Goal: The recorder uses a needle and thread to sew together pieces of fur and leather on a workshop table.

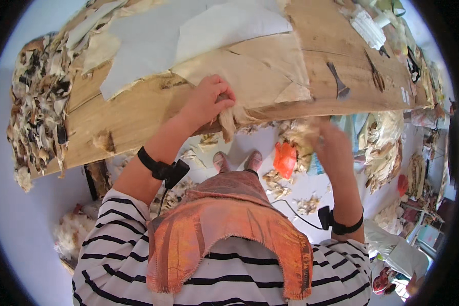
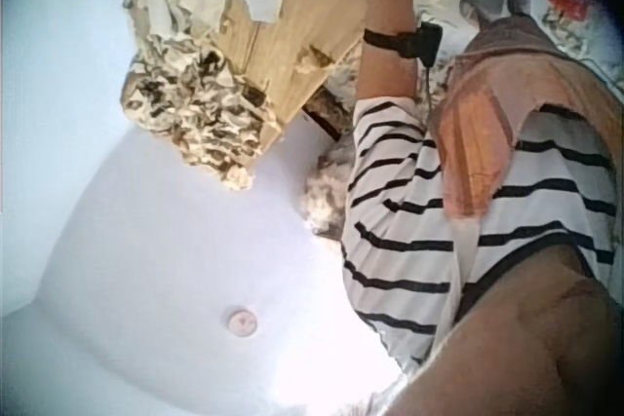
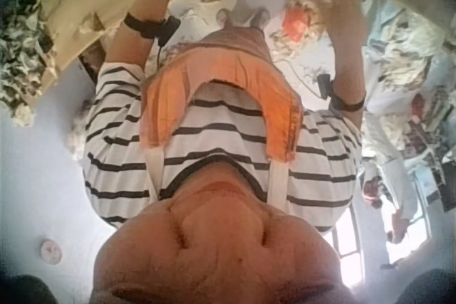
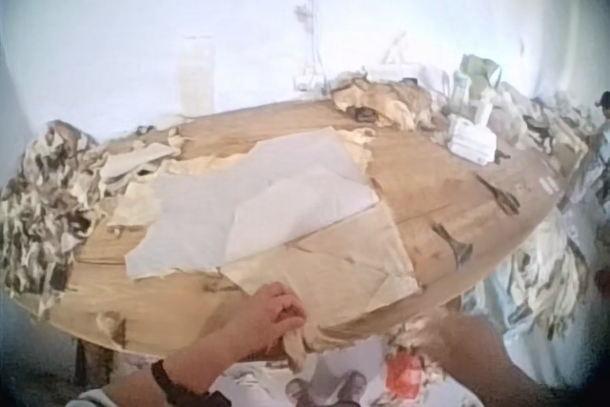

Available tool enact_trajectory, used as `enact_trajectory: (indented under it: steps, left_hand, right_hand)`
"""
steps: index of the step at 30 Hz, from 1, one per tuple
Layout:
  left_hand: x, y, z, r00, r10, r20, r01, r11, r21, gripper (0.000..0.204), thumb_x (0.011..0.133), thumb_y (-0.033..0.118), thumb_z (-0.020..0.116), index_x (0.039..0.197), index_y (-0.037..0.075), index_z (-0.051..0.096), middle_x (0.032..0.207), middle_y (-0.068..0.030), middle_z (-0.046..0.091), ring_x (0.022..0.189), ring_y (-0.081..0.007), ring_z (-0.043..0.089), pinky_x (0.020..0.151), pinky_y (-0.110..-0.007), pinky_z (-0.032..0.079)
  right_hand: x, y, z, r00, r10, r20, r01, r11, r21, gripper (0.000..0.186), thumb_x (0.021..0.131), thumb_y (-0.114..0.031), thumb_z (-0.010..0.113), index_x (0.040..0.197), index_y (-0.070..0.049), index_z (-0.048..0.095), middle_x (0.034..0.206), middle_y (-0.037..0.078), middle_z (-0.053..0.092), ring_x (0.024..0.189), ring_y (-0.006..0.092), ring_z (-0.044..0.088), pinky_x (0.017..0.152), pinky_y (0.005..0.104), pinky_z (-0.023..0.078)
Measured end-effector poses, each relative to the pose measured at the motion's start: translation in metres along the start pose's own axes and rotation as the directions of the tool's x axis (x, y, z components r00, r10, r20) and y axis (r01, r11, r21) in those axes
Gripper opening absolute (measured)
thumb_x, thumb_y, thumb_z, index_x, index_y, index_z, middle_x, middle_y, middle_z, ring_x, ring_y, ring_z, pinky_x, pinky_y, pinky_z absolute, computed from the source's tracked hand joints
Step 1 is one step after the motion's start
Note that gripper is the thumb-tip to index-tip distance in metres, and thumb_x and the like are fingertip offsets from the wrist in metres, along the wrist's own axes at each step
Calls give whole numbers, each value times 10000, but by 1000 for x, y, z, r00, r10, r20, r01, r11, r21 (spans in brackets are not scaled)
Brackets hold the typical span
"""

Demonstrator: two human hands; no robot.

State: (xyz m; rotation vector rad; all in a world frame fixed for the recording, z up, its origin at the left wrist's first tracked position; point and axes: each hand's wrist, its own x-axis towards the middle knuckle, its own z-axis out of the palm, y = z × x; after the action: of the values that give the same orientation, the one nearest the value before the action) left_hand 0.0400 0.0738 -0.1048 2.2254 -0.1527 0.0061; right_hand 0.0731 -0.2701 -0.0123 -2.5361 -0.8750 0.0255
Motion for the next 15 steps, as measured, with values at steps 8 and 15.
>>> enact_trajectory:
  steps: [8, 15]
  left_hand:
    - [-6, 6, 4, 989, 106, -105, -86, 980, 181, 163, 844, 142, 755, 968, 81, 668, 1037, -101, 580, 1058, -327, 544, 932, -418, 465]
    - [-7, 10, 6, 987, 97, -125, -71, 978, 197, 160, 843, 132, 747, 963, 71, 661, 1045, -103, 590, 1046, -334, 546, 931, -416, 464]
  right_hand:
    - [24, -102, 20, 855, -417, 307, 91, 704, 704, 119, 906, -193, 725, 938, -79, 736, 785, 88, 690, 681, 254, 660, 602, 337, 490]
    - [52, -146, 44, 849, -518, 101, 254, 568, 783, 133, 940, -224, 682, 955, -101, 730, 793, 64, 695, 691, 253, 666, 616, 348, 496]
